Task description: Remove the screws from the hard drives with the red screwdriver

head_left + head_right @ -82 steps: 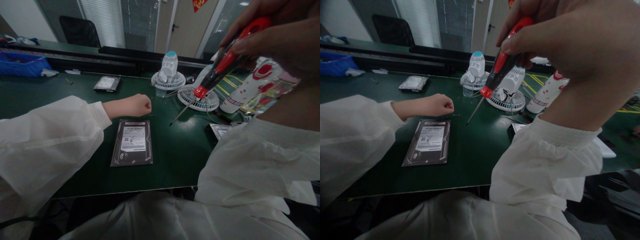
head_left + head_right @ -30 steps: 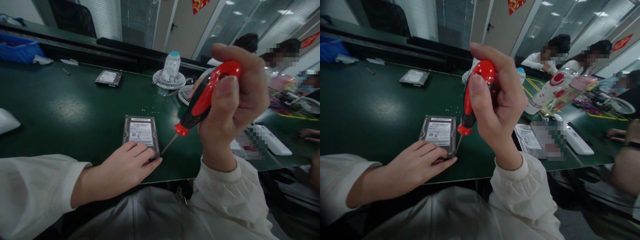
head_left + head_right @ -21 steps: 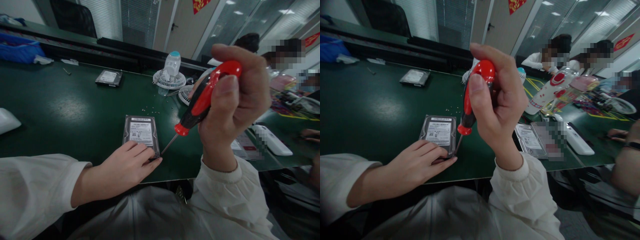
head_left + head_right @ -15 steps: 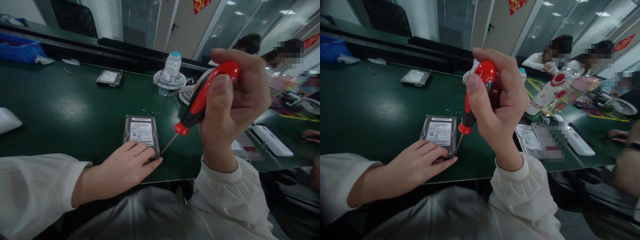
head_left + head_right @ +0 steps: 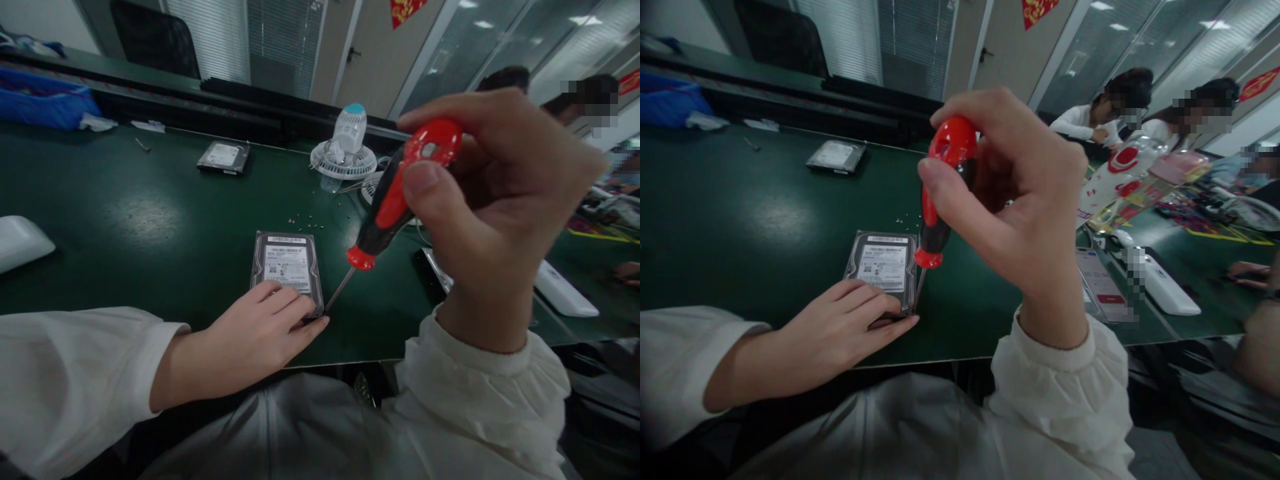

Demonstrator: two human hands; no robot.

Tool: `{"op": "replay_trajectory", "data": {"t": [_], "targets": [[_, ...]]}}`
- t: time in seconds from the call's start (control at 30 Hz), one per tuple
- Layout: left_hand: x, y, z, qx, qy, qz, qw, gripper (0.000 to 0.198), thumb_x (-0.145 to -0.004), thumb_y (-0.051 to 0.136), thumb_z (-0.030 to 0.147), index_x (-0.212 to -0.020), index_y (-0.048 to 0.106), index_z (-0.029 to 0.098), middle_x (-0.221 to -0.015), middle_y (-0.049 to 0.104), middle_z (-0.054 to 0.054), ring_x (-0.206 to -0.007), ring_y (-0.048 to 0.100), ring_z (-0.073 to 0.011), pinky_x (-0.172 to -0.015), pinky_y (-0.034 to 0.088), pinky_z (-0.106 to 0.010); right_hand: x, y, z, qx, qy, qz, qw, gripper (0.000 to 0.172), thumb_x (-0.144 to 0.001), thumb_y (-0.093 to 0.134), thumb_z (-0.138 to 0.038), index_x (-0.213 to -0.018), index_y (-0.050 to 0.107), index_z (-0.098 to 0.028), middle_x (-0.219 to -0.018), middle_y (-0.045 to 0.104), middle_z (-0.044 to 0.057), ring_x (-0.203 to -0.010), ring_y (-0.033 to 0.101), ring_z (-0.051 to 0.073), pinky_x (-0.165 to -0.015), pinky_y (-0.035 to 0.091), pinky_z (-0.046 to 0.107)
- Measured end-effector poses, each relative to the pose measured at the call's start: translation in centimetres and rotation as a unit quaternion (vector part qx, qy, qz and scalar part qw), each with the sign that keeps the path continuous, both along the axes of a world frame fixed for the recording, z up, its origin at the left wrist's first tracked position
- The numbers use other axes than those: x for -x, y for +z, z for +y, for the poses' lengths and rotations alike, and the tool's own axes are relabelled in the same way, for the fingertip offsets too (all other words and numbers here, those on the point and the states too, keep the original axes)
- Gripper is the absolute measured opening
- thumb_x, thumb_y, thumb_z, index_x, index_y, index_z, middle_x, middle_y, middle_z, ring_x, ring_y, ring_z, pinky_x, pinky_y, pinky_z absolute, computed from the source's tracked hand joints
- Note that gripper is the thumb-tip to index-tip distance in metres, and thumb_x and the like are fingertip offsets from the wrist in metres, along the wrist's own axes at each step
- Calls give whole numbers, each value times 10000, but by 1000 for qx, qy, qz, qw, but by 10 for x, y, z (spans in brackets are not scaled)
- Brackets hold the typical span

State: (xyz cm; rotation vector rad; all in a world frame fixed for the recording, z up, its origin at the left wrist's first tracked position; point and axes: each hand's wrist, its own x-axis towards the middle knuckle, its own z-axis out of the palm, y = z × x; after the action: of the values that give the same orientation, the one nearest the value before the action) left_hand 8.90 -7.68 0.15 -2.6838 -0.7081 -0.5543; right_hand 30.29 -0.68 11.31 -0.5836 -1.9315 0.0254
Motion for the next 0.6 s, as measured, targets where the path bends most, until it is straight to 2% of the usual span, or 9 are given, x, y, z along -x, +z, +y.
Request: {"op": "replay_trajectory", "data": {"t": [0.1, 0.2, 0.27, 0.33, 0.4, 0.43, 0.5, 0.57, 0.6], "targets": [[0, 0, 0, -4, -2, 3, 1000, 332, -947, 570, 121, -1243, 702, 194, -989, 697, -55, -881, 605, -216, -782, 463, -382, -8, 8, 1, -6, 22, -40, 999, 245, -859, 580, -336, -996, 742, -213, -822, 600, 20, -634, 421, 72, -537, 284, 272], [1, 0, 0, -3, -4, 3, 1000, 323, -953, 565, 126, -1236, 704, 193, -994, 701, -55, -887, 607, -215, -791, 464, -383, -13, 17, 4, -31, -16, -135, 990, 265, -930, 507, -385, -960, 712, -220, -796, 555, 38, -641, 423, 89, -560, 291, 302], [1, -1, 0, -5, -5, 4, 1000, 322, -958, 565, 134, -1246, 697, 193, -1019, 705, -60, -907, 610, -218, -802, 465, -386, -14, 26, 5, -36, -39, -191, 980, 214, -930, 561, -386, -928, 691, -216, -777, 531, 30, -606, 399, 77, -542, 279, 310], [1, -2, 1, -6, -7, 4, 1000, 324, -958, 568, 138, -1254, 690, 190, -1049, 708, -66, -931, 613, -220, -819, 466, -389, -14, 34, 5, -21, -11, -233, 972, 174, -905, 598, -368, -936, 682, -219, -804, 541, 24, -600, 403, 75, -538, 291, 312], [1, -2, 1, -4, -12, 4, 1000, 322, -958, 568, 138, -1253, 688, 185, -1065, 712, -69, -943, 615, -219, -830, 467, -391, -14, 39, 5, 6, 32, -263, 964, 233, -931, 519, -397, -965, 676, -229, -868, 577, 31, -661, 465, 99, -580, 323, 322], [1, -2, 1, -4, -16, 2, 1000, 319, -959, 566, 138, -1250, 688, 182, -1069, 714, -69, -944, 616, -218, -831, 467, -391, -14, 41, 4, 11, 32, -275, 961, 281, -951, 463, -417, -969, 671, -229, -881, 583, 35, -691, 480, 111, -606, 326, 330], [1, -2, 0, -1, -23, -3, 1000, 314, -961, 558, 134, -1243, 690, 175, -1073, 717, -67, -944, 618, -219, -829, 466, -391, -14, 42, 4, -15, -11, -286, 958, 332, -960, 444, -471, -919, 652, -216, -822, 560, 32, -678, 445, 108, -621, 291, 337], [1, -2, 1, 1, -26, -12, 1000, 307, -966, 544, 124, -1232, 692, 169, -1073, 722, -63, -938, 621, -219, -822, 463, -389, -15, 43, 6, -51, -56, -289, 954, 312, -926, 538, -493, -866, 634, -202, -742, 514, 17, -631, 376, 91, -611, 248, 337], [2, -2, 1, 2, -26, -16, 1000, 305, -970, 534, 117, -1225, 693, 167, -1072, 725, -60, -937, 623, -218, -819, 461, -388, -16, 43, 7, -58, -48, -292, 953, 286, -905, 579, -477, -861, 634, -199, -737, 513, 13, -625, 368, 86, -610, 246, 335]]}}
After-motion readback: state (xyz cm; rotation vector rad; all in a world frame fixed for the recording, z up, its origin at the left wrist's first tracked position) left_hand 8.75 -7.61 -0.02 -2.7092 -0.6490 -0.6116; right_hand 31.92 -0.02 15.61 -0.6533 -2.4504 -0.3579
